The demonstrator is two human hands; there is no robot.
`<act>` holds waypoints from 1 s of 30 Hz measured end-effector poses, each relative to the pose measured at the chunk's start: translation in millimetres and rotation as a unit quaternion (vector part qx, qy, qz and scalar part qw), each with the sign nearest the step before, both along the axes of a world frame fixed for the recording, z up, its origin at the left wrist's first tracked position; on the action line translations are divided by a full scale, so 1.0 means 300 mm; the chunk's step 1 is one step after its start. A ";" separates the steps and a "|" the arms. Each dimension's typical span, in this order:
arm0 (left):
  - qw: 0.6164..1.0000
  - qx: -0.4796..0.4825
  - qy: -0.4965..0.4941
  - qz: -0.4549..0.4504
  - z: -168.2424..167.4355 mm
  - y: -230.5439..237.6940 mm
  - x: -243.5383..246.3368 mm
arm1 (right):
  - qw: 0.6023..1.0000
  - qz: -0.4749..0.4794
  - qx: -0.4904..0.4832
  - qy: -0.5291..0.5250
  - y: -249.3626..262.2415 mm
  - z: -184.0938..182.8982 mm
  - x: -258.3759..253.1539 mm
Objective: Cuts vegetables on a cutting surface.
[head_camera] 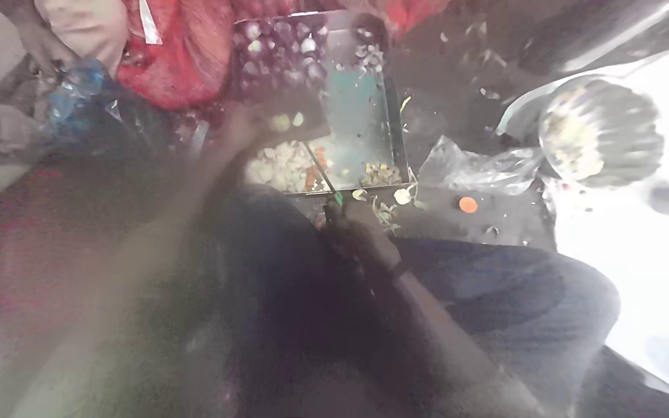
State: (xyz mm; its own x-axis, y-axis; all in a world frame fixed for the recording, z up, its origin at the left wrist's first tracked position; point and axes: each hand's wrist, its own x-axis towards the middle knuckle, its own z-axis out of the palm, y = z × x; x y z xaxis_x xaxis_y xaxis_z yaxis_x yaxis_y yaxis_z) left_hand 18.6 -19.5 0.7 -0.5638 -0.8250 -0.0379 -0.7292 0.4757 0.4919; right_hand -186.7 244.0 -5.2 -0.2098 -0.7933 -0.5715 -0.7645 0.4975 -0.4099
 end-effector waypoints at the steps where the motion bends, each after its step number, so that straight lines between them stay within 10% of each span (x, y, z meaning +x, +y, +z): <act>1: 0.999 -0.038 -0.003 -0.019 -0.018 -0.025 0.012 | 1.000 0.001 0.007 0.013 0.011 -0.008 -0.015; 9: 0.884 -0.139 -0.131 -0.427 0.107 -0.064 -0.113 | 0.996 -0.068 -0.032 -0.048 0.038 -0.014 -0.065; 13: 0.846 -0.034 -0.387 -0.364 0.468 0.199 -0.301 | 0.992 -0.083 -0.046 -0.085 0.046 -0.029 -0.083; 16: 0.866 -0.096 -0.182 -0.455 0.224 0.026 -0.246 | 0.990 -0.087 -0.060 -0.097 0.050 -0.031 -0.102; 30: 0.876 -0.095 -0.250 -0.401 0.128 -0.112 -0.229 | 0.988 -0.102 -0.036 -0.111 0.032 -0.032 -0.094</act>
State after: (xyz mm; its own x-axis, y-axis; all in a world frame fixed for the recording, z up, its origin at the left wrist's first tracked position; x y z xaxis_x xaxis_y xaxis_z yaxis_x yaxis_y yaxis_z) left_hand -50.0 -53.1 38.9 -0.9171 -0.1893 -0.3509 -0.2250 0.9723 0.0634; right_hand -214.8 253.4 -14.7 -0.2454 -0.7873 -0.5657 -0.5385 0.5959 -0.5958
